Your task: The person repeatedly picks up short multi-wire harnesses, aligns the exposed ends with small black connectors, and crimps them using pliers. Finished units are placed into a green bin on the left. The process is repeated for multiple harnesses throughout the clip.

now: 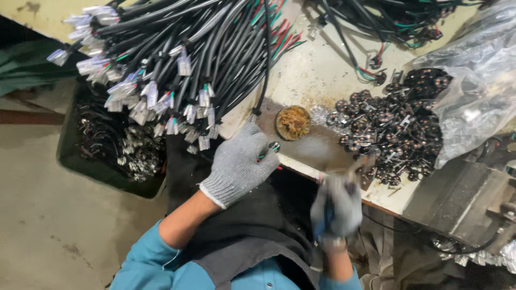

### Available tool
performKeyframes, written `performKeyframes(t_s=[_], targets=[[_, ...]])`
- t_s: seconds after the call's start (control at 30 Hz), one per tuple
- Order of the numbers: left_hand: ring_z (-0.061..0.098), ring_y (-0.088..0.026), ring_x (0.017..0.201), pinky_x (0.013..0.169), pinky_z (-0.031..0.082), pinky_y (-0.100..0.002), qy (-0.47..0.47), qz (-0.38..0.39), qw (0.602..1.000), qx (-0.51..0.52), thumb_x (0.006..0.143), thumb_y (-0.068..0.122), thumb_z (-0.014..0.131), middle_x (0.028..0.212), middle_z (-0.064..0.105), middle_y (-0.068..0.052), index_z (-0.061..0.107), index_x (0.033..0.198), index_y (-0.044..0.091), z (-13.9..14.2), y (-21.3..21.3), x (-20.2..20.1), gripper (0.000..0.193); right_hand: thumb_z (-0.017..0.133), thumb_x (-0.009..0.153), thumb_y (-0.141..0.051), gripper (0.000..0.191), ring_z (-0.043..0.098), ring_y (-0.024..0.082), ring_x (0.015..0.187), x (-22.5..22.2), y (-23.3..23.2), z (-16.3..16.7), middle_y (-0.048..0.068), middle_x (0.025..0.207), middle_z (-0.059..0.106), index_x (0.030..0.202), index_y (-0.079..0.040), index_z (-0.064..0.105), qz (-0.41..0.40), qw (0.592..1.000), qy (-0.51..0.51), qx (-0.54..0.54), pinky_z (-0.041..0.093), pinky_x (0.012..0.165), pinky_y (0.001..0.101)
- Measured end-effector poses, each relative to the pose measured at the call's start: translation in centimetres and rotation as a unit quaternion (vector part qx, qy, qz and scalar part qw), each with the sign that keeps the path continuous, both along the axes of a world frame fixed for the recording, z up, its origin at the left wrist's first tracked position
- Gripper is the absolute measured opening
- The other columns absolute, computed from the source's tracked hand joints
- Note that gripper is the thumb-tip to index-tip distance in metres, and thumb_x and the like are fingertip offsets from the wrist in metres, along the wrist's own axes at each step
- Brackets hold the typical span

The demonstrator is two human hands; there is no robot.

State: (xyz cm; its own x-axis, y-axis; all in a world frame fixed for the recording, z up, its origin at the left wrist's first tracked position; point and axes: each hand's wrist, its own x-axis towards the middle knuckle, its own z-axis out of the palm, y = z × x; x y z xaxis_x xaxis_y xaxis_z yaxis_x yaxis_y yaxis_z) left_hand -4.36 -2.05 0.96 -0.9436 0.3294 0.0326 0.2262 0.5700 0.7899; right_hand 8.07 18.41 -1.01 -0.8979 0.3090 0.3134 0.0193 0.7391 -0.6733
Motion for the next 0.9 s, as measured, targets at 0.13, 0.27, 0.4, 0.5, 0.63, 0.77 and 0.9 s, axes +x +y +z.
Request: performKeyframes(t_s=[0.13,0.27,0.4,0.5,0.63,0.77,0.9], targets=[[0.068,-0.033,0.075,0.061,0.053,-0.043,-0.021,-0.01,1.0,0.018,0.082,0.022,0.076,0.102,0.062,-0.014,0.061,0.09,0.007,1.2,0.1,0.4,0.022,0.073,0.096,-0.004,0.015,0.067,0.033,0.092,-2.3,0.3,0.9,0.014,0.101,0.073,0.111,-0.002,0.069,-0.059,0.992,-0.01,0.113,0.055,0.082,0.043],[0.071,-0.031,0.087,0.072,0.059,-0.038,-0.01,-0.047,0.991,0.123,0.086,0.018,0.081,0.117,0.061,-0.015,0.066,0.118,0.009,0.9,-0.4,1.2,0.036,0.069,0.094,-0.003,0.013,0.068,0.027,0.085,-1.3,-0.8,2.9,0.009,0.094,0.071,0.106,-0.003,0.067,-0.091,0.943,0.201,-0.249,0.055,0.077,0.0385],[0.07,-0.033,0.095,0.077,0.059,-0.038,0.002,-0.138,0.985,0.107,0.082,0.014,0.083,0.126,0.057,-0.019,0.065,0.117,0.009,-0.5,-0.6,2.3,0.04,0.065,0.091,-0.001,0.011,0.068,0.022,0.077,-1.0,-1.2,1.4,0.005,0.088,0.07,0.101,-0.003,0.065,-0.009,0.985,0.019,-0.174,0.054,0.071,0.034],[0.07,-0.033,0.102,0.082,0.06,-0.039,0.008,-0.116,0.984,0.131,0.088,0.013,0.082,0.127,0.056,-0.017,0.064,0.116,0.009,-0.9,-0.6,2.7,0.034,0.062,0.089,0.0,0.01,0.069,0.018,0.072,-1.0,-0.9,0.1,0.002,0.083,0.069,0.097,-0.004,0.063,0.004,0.976,-0.023,-0.218,0.054,0.067,0.0307],[0.07,-0.033,0.099,0.081,0.059,-0.039,-0.053,-0.121,0.979,0.158,0.091,0.01,0.08,0.118,0.061,-0.016,0.066,0.11,0.009,-0.2,-0.3,2.8,0.024,0.062,0.094,0.005,0.014,0.071,0.02,0.071,-0.7,-1.2,0.1,0.004,0.086,0.072,0.089,-0.007,0.063,0.016,0.991,-0.04,-0.13,0.054,0.062,0.0304],[0.068,-0.035,0.102,0.084,0.057,-0.04,-0.071,-0.109,0.97,0.206,0.088,0.01,0.079,0.112,0.063,-0.016,0.067,0.105,0.009,0.7,0.1,2.9,0.02,0.074,0.093,-0.003,0.041,0.072,0.022,0.103,0.1,-2.0,0.7,0.015,0.12,0.072,0.128,-0.002,0.052,0.047,0.958,0.018,-0.281,0.061,0.092,0.0345],[0.068,-0.032,0.103,0.087,0.057,-0.038,-0.103,-0.116,0.955,0.254,0.091,0.011,0.077,0.111,0.065,-0.014,0.066,0.105,0.007,0.9,0.4,3.4,0.019,0.079,0.088,-0.002,0.05,0.073,0.023,0.102,0.9,-1.8,0.2,0.015,0.109,0.075,0.13,-0.003,0.052,0.062,0.984,-0.013,-0.164,0.056,0.097,0.037]])
